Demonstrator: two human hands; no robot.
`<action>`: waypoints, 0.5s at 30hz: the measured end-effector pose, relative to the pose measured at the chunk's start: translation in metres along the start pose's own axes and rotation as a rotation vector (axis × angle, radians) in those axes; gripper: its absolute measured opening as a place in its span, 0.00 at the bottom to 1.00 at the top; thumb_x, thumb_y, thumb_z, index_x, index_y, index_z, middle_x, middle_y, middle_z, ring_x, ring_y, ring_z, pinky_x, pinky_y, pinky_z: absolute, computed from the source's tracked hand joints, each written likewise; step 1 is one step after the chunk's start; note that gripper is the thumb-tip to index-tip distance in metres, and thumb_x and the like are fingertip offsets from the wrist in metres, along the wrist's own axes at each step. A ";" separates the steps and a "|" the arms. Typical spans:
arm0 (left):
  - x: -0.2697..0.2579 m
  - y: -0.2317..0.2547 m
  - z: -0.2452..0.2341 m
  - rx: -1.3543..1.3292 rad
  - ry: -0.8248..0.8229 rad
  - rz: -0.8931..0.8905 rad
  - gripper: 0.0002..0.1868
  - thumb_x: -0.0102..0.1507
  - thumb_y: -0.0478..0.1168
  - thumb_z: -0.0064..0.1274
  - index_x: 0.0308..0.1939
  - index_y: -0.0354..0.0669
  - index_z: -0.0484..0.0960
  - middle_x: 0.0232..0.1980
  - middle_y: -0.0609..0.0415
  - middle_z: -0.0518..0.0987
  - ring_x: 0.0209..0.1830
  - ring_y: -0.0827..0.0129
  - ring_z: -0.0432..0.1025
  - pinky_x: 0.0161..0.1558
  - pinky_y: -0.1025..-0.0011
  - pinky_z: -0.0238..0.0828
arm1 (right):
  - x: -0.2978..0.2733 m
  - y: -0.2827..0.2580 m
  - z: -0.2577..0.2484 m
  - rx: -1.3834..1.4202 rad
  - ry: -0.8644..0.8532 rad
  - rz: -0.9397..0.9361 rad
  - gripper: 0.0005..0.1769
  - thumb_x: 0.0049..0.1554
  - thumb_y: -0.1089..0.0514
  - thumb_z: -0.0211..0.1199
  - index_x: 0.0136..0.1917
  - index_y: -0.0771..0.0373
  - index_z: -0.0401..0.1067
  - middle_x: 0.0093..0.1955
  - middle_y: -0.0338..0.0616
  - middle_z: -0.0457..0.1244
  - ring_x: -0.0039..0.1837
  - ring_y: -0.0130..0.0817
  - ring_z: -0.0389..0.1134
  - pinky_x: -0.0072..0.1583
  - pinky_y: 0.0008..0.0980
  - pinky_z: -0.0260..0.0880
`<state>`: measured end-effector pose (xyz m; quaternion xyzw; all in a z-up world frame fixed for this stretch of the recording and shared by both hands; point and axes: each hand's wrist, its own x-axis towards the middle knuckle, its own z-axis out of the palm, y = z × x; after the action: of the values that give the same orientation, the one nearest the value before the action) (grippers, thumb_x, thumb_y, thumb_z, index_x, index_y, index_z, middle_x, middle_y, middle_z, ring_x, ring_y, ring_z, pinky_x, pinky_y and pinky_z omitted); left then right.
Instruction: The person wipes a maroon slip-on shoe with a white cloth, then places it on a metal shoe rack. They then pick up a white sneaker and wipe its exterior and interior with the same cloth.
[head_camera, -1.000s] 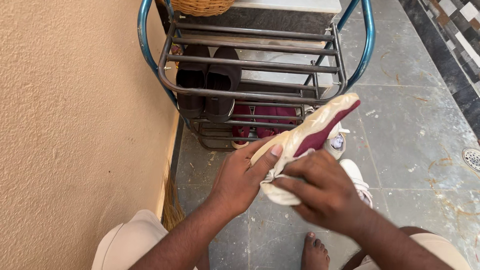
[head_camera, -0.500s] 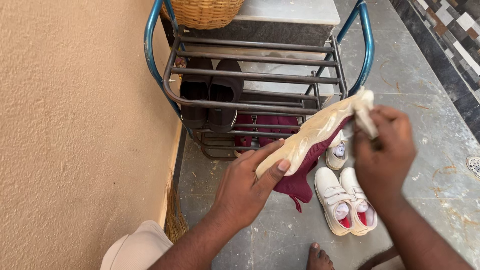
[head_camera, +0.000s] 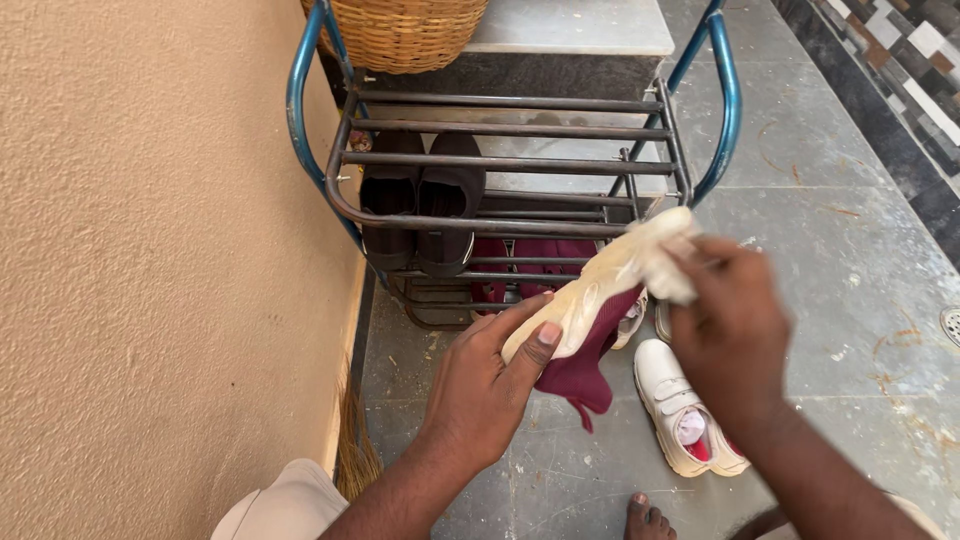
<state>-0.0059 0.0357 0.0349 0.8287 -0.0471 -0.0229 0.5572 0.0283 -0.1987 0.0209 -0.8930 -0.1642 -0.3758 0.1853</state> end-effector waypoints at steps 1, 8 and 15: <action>0.000 0.002 -0.001 0.052 -0.029 -0.041 0.34 0.65 0.65 0.41 0.66 0.51 0.77 0.49 0.47 0.82 0.51 0.62 0.80 0.53 0.64 0.76 | 0.005 0.009 -0.001 -0.015 0.044 0.024 0.21 0.57 0.70 0.67 0.63 0.60 0.76 0.61 0.48 0.64 0.57 0.43 0.70 0.55 0.37 0.72; 0.000 0.002 0.002 0.104 0.007 -0.018 0.34 0.65 0.65 0.41 0.64 0.47 0.79 0.52 0.46 0.82 0.54 0.61 0.79 0.55 0.62 0.74 | -0.010 -0.011 0.007 0.148 -0.037 0.136 0.21 0.51 0.68 0.70 0.59 0.62 0.76 0.61 0.51 0.65 0.53 0.43 0.71 0.49 0.36 0.72; 0.002 -0.005 0.004 0.132 0.049 0.011 0.33 0.66 0.64 0.44 0.61 0.44 0.81 0.53 0.46 0.83 0.57 0.60 0.78 0.58 0.61 0.72 | -0.019 -0.039 0.002 0.284 -0.195 -0.188 0.27 0.43 0.68 0.70 0.58 0.62 0.74 0.60 0.51 0.64 0.61 0.48 0.68 0.56 0.40 0.74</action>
<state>-0.0043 0.0340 0.0287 0.8636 -0.0395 0.0037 0.5027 -0.0004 -0.1672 0.0136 -0.8708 -0.3154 -0.2764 0.2567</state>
